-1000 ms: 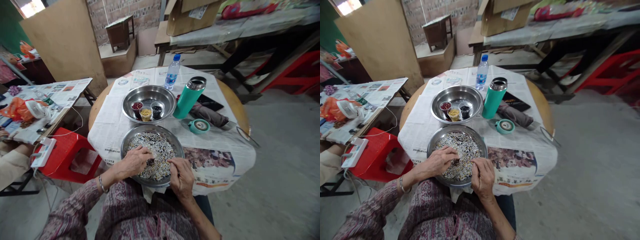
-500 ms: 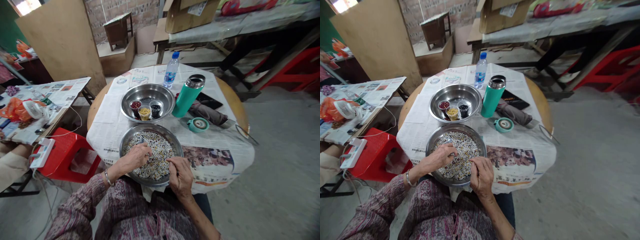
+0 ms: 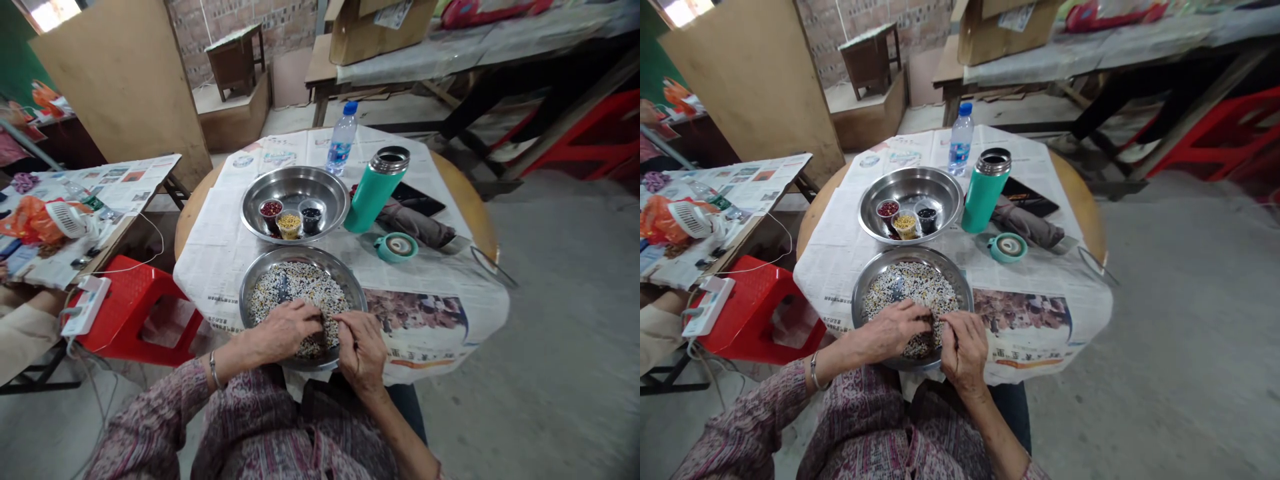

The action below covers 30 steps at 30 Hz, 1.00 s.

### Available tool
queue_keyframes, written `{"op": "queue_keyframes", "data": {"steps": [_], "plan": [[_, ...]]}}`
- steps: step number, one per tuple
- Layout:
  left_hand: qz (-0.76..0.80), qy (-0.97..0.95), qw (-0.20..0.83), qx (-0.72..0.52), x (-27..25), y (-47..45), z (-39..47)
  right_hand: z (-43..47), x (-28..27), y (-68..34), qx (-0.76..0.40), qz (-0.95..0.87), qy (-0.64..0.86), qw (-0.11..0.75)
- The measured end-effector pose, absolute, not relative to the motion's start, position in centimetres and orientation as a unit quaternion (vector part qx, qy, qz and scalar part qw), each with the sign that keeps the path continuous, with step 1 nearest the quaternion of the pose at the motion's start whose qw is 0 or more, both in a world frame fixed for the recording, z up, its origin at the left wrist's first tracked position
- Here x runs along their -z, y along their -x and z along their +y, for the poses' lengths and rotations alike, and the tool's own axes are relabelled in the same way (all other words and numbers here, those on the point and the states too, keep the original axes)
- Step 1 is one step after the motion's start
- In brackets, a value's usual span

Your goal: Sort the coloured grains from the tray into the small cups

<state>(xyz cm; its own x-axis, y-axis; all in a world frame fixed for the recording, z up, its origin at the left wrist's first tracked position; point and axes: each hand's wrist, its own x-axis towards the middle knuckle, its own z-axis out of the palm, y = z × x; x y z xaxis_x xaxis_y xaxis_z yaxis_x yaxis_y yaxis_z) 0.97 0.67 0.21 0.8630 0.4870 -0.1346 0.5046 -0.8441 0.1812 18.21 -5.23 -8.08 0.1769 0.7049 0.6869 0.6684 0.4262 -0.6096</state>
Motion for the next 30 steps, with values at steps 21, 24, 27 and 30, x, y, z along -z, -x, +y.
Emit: {"op": "queue_keyframes", "data": {"steps": [21, 24, 27, 30], "plan": [[0.280, -0.952, 0.121, 0.029, 0.4, -3.0, 3.5, -5.2, 8.1, -18.3, -0.028, -0.640, 0.536, 0.550], [0.342, -0.933, 0.102, 0.046, -0.6, -0.4, 2.9, -5.2, 8.2, -18.2, -0.030, -0.640, 0.534, 0.551], [0.401, -0.911, 0.092, 0.023, -1.5, 2.2, 1.6, -5.2, 8.4, -18.2, -0.029, -0.638, 0.535, 0.554], [0.412, -0.904, 0.117, 0.015, -1.8, 3.6, 0.0, -5.2, 8.6, -18.2, -0.033, -0.634, 0.539, 0.554]]}}
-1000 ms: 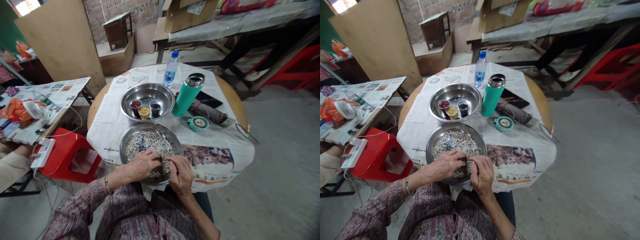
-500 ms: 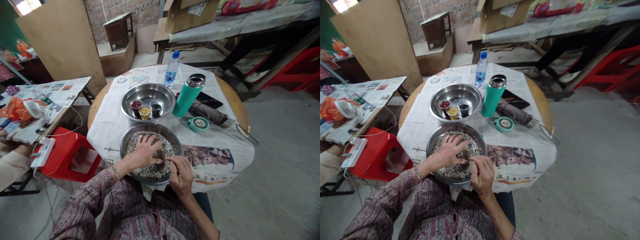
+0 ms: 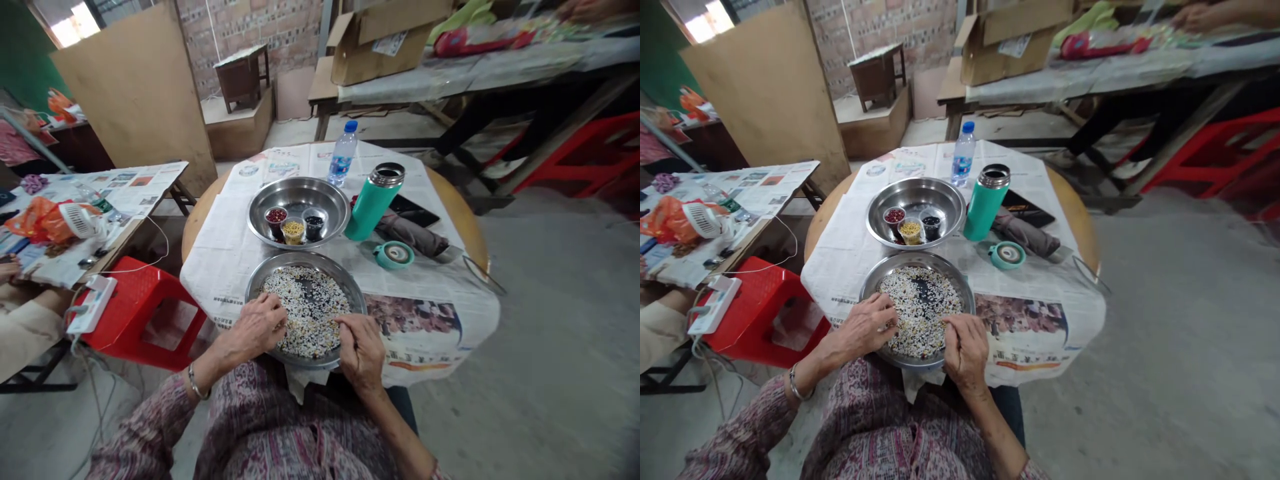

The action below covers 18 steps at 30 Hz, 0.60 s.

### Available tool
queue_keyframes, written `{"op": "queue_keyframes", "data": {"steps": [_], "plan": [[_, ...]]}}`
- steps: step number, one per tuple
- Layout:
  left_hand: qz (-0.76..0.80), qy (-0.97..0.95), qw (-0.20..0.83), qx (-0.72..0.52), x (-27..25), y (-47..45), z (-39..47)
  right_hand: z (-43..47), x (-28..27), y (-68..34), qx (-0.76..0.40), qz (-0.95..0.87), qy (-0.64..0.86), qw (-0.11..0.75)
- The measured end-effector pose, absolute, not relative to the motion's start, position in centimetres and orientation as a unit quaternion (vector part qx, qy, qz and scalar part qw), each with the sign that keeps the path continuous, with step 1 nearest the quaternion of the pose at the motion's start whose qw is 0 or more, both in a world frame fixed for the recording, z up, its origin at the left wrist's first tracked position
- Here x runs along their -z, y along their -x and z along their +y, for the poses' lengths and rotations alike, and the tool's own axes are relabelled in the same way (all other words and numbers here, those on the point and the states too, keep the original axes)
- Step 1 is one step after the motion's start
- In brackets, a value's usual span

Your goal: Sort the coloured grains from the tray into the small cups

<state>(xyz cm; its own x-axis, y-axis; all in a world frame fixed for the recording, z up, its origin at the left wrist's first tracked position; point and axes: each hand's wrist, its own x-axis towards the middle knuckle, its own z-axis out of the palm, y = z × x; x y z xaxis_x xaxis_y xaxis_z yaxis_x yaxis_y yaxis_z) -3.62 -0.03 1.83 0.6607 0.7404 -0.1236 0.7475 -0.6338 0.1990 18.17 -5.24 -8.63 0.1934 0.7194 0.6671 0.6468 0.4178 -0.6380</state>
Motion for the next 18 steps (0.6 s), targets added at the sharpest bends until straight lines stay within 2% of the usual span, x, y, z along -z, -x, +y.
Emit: {"op": "queue_keyframes", "data": {"steps": [6, 9, 14, 18], "plan": [[0.339, -0.919, 0.198, 0.043, -0.6, 2.3, -0.7, -5.2, 8.9, -18.2, -0.025, -0.638, 0.530, 0.558], [0.318, -0.933, 0.170, -0.008, 0.0, 0.9, 0.8, -5.1, 8.8, -18.1, -0.026, -0.638, 0.532, 0.557], [0.404, -0.902, 0.089, -0.126, 0.4, 0.2, 2.9, -5.0, 8.7, -18.1, -0.022, -0.638, 0.533, 0.555], [0.499, -0.861, 0.071, -0.066, 0.5, 1.0, 2.5, -5.1, 8.6, -18.0, -0.021, -0.643, 0.531, 0.552]]}}
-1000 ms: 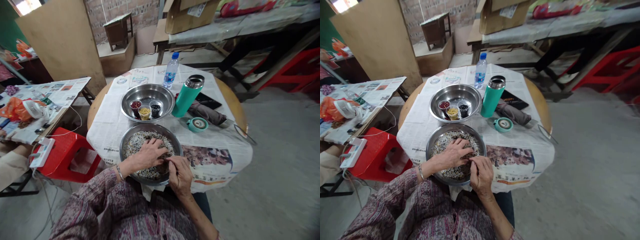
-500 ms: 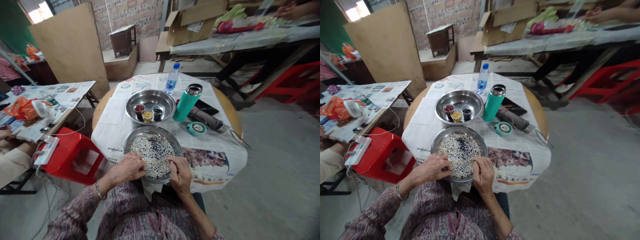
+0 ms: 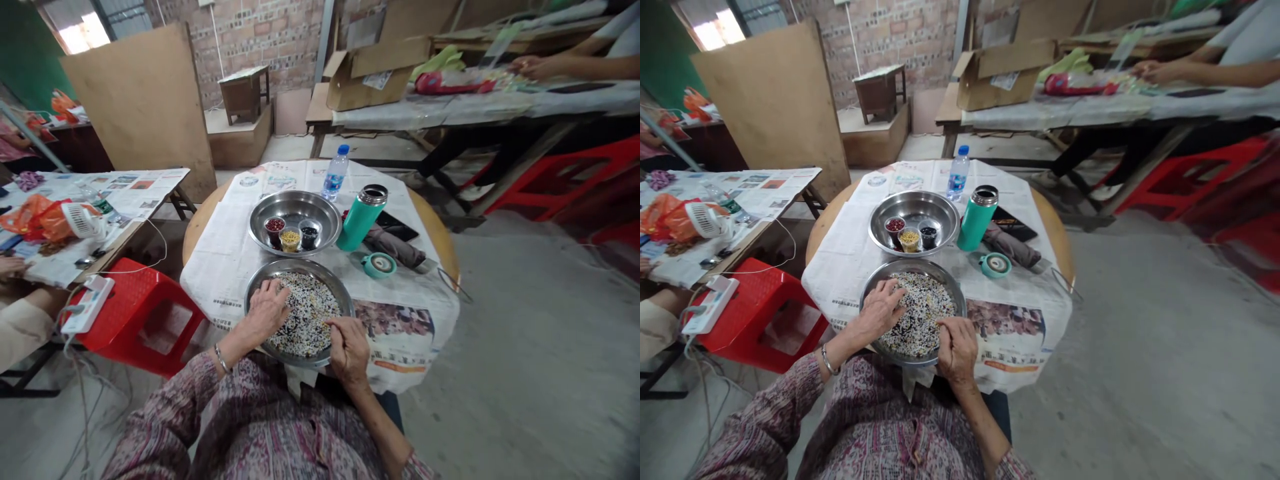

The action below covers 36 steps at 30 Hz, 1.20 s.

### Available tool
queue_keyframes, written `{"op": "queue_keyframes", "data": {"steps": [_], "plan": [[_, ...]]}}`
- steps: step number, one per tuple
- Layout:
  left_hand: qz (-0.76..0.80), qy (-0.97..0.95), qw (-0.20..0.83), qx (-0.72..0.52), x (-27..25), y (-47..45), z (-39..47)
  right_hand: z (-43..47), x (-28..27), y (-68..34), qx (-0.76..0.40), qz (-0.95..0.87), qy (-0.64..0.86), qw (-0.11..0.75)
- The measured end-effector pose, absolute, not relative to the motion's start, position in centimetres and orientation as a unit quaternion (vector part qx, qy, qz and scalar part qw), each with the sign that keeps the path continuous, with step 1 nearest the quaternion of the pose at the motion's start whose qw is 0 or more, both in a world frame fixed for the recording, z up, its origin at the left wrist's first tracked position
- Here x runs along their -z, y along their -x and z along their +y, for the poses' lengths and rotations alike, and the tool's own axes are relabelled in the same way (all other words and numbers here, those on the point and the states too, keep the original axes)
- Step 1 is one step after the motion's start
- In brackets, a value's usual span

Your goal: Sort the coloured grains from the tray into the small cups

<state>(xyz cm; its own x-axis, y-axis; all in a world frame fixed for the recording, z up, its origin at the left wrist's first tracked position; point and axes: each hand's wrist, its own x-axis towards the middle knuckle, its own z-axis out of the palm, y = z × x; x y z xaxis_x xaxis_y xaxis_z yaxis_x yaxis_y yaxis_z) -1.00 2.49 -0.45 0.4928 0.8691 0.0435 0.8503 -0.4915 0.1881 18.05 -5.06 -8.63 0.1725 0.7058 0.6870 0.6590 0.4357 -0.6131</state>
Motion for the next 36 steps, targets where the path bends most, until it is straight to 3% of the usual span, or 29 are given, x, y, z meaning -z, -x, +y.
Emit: {"op": "queue_keyframes", "data": {"steps": [4, 10, 15, 22, 26, 29, 33, 36], "plan": [[0.524, -0.846, 0.095, -0.015, 0.1, 1.3, 0.7, -5.1, 8.5, -18.0, -0.024, -0.642, 0.531, 0.553], [0.365, -0.910, 0.195, -0.020, 0.4, -0.8, -1.7, -5.1, 8.7, -17.9, -0.017, -0.638, 0.539, 0.550], [0.277, -0.953, 0.118, -0.038, 1.2, -2.7, 0.1, -5.0, 9.0, -17.9, -0.011, -0.623, 0.550, 0.557], [0.421, -0.901, 0.089, -0.060, 0.7, 1.0, 3.1, -5.0, 9.1, -18.0, 0.003, -0.638, 0.551, 0.537], [0.437, -0.883, 0.142, -0.094, 1.1, 4.5, 2.9, -5.4, 8.0, -18.2, 0.043, -0.678, 0.575, 0.456], [0.389, -0.885, 0.161, -0.199, 2.0, 5.7, 2.9, -5.6, 6.1, -18.0, 0.072, -0.727, 0.578, 0.365], [0.373, -0.839, 0.121, -0.377, 3.3, 5.7, 3.4, -5.1, 3.7, -15.7, 0.007, -0.823, 0.492, 0.283], [0.380, -0.813, 0.112, -0.427, 3.8, 5.6, 3.9, -3.9, 3.1, -13.1, -0.052, -0.876, 0.423, 0.225]]}}
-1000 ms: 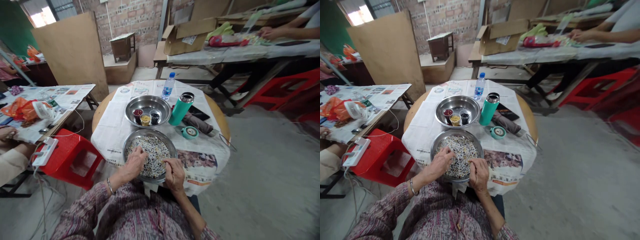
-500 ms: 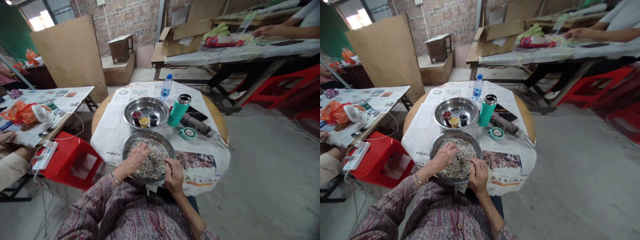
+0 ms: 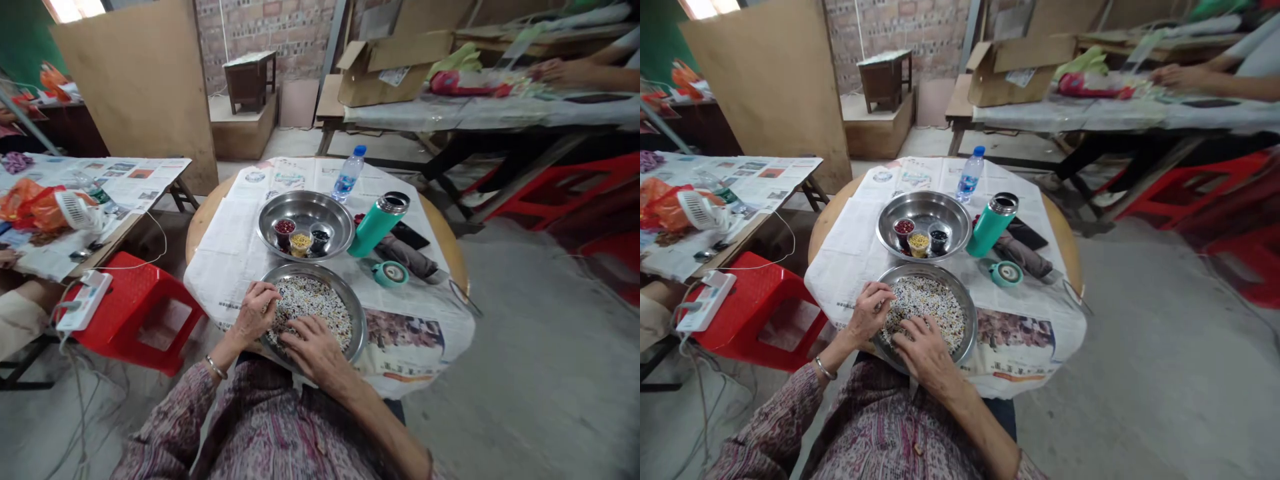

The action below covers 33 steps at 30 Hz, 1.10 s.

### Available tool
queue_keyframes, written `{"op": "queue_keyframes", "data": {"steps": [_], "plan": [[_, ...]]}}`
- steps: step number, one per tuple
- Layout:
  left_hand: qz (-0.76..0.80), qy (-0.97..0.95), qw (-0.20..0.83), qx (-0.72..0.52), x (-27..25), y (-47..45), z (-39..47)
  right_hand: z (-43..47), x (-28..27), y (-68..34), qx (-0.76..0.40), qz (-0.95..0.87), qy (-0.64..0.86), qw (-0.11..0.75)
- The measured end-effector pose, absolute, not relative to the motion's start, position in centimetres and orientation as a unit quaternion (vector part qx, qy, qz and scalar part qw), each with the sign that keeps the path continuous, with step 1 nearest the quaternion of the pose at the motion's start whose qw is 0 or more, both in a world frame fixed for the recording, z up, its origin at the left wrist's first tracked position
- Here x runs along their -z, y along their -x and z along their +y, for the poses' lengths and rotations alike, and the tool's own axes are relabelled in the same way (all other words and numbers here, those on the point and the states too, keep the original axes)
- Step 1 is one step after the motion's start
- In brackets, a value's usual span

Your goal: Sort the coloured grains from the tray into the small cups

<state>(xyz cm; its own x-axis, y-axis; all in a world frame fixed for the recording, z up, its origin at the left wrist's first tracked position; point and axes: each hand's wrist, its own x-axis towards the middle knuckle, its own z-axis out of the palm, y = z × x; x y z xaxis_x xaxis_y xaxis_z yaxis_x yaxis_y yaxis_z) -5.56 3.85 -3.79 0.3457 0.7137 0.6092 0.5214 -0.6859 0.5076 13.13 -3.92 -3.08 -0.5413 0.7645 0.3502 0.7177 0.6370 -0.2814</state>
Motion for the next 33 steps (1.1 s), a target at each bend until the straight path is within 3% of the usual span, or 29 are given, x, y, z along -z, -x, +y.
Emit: {"op": "queue_keyframes", "data": {"steps": [4, 14, 19, 27, 33], "plan": [[0.382, -0.807, 0.138, -0.429, 3.7, 5.9, 3.8, -1.4, 3.7, -12.2, -0.062, -0.901, 0.390, 0.181], [0.426, -0.759, 0.213, -0.443, 4.2, 6.4, 3.5, 1.3, 4.6, -18.1, 0.021, -0.759, 0.629, 0.164], [0.454, -0.751, 0.222, -0.425, 4.1, 6.3, 3.5, 0.4, 4.3, -14.4, -0.070, -0.767, 0.608, 0.192], [0.465, -0.746, 0.232, -0.416, 4.1, 6.4, 3.5, -2.5, 3.1, -12.1, -0.233, -0.830, 0.478, 0.167], [0.463, -0.736, 0.251, -0.424, 4.4, 6.3, 3.6, -0.6, 3.6, -16.7, -0.116, -0.766, 0.602, 0.194]]}}
